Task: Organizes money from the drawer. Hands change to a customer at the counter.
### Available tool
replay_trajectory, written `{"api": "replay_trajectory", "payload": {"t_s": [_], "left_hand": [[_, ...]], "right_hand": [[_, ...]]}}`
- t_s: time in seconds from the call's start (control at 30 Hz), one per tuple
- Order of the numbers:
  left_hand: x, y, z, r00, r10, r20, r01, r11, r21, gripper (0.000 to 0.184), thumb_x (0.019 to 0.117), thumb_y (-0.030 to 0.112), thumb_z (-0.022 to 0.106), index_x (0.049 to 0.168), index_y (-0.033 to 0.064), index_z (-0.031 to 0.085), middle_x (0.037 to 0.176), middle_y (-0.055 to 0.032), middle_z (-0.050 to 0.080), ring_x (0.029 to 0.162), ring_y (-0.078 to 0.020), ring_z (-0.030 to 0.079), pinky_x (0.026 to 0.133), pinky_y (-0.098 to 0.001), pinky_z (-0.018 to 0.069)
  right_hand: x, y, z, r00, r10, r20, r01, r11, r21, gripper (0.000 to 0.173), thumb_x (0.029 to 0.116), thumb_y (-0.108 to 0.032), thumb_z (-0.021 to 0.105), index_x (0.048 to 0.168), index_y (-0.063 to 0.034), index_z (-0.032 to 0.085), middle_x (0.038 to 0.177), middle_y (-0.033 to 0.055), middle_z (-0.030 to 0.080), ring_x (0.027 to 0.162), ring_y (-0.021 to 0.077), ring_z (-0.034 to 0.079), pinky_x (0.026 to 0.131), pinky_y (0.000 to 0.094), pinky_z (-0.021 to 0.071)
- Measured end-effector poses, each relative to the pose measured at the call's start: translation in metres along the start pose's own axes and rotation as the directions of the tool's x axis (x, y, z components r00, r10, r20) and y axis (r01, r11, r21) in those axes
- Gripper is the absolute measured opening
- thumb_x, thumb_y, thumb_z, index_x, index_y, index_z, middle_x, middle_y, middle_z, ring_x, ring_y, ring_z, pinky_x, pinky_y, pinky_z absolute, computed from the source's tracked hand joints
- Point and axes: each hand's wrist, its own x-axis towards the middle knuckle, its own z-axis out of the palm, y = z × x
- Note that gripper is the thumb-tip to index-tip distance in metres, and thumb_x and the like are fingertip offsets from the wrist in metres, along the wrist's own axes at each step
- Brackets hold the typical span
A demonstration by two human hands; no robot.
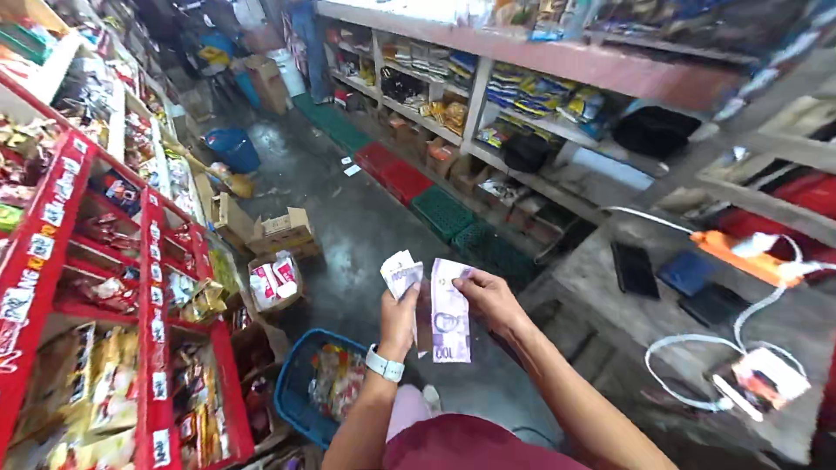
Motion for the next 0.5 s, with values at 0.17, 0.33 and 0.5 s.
{"api": "replay_trajectory", "payload": {"t_s": [0.17,0.33,0.5], "left_hand": [[0.107,0.019,0.026,0.998,0.03,-0.047,-0.026,0.996,0.084,0.03,0.0857,-0.007,0.07,0.114,-0.0076,0.062,0.098,-0.013,0.073,0.088,-0.0143,0.072,0.081,-0.0319,0.0615],[0.251,0.024,0.045,0.999,-0.021,0.046,0.019,0.999,0.049,0.037,0.0831,-0.009,0.073,0.118,-0.008,0.062,0.102,-0.0159,0.073,0.091,-0.0182,0.073,0.084,-0.0346,0.0622],[0.416,0.049,0.057,0.992,-0.077,0.098,0.067,0.993,0.098,0.037,0.0891,-0.002,0.072,0.122,-0.0094,0.058,0.101,-0.0164,0.071,0.088,-0.0181,0.071,0.083,-0.035,0.0604]], "right_hand": [[0.121,-0.013,0.019,0.993,-0.018,0.116,0.019,1.0,-0.007,0.013,0.0923,-0.01,0.07,0.1,-0.0003,0.075,0.097,0.0062,0.072,0.077,0.0103,0.067,0.067,0.0275,0.0585],[0.272,-0.034,0.005,0.996,-0.067,-0.062,0.07,0.996,0.055,0.011,0.0959,-0.009,0.067,0.097,0.0001,0.073,0.088,0.0057,0.073,0.068,0.01,0.067,0.062,0.0273,0.0582],[0.426,-0.095,-0.015,0.999,-0.031,-0.041,0.033,0.998,0.046,0.013,0.1029,-0.01,0.058,0.101,-0.0024,0.069,0.068,-0.001,0.066,0.046,0.0003,0.046,0.043,0.0174,0.0371]]}}
